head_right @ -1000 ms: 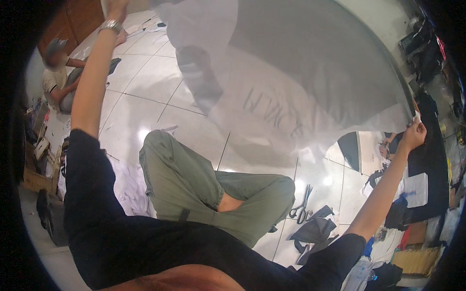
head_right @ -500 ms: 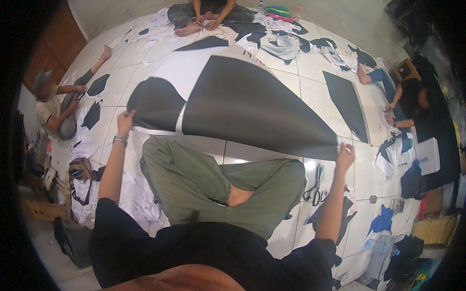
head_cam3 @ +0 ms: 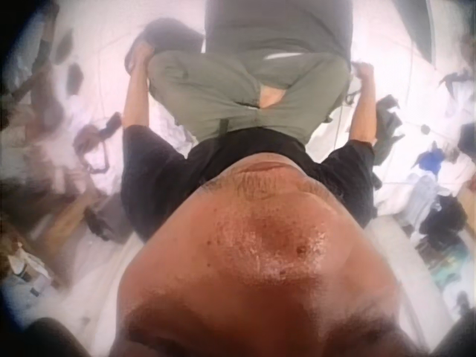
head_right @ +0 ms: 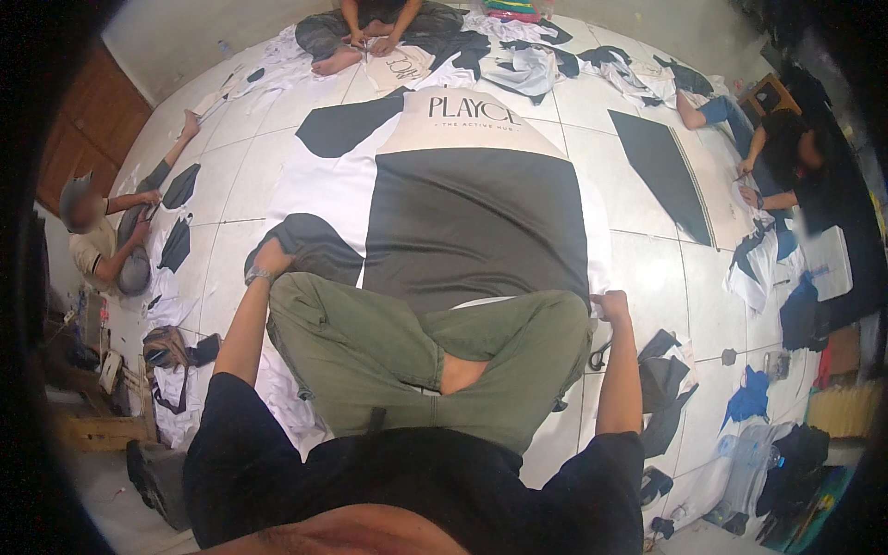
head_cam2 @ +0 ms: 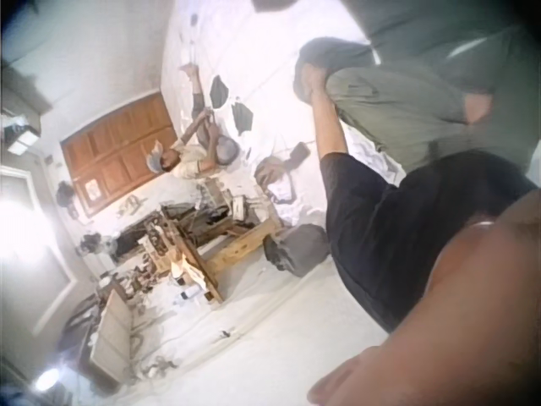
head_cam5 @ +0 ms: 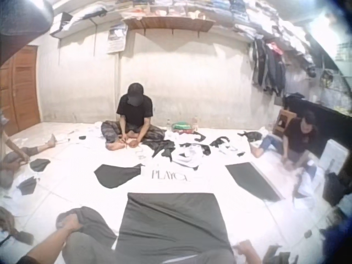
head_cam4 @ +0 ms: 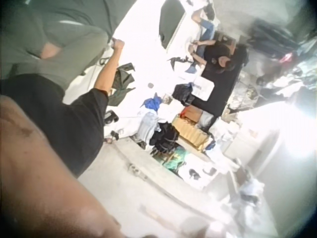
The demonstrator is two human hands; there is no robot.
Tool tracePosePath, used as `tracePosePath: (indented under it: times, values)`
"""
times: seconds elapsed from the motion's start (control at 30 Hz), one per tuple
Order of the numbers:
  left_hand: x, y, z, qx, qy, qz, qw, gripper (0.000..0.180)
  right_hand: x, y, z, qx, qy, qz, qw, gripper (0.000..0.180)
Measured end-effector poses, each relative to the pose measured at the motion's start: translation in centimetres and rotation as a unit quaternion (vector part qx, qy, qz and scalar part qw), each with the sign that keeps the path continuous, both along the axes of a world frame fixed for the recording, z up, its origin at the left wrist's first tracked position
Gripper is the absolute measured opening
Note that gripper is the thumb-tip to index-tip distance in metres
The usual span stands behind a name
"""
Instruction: The person sits on the floor and uses scissors to cut a white paper pattern and then a dark gray fabric piece. They unfold and lay the fabric flat, align the pattern, and cut along the edges to shape the fabric.
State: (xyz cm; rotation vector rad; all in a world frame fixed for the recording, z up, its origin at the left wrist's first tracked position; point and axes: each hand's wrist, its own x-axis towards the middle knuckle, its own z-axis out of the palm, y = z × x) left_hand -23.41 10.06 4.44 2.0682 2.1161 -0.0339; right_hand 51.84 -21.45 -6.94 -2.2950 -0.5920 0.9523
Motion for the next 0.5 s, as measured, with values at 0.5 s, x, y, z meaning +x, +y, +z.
tracePosePath:
  times: [0.5]
  values:
    - [29.2,-15.7,-4.7,-0.129,-0.075,-0.371,0.917,0.071,-9.0,9.5,20.6,0.400,-0.091,0.040,0.911,0.035]
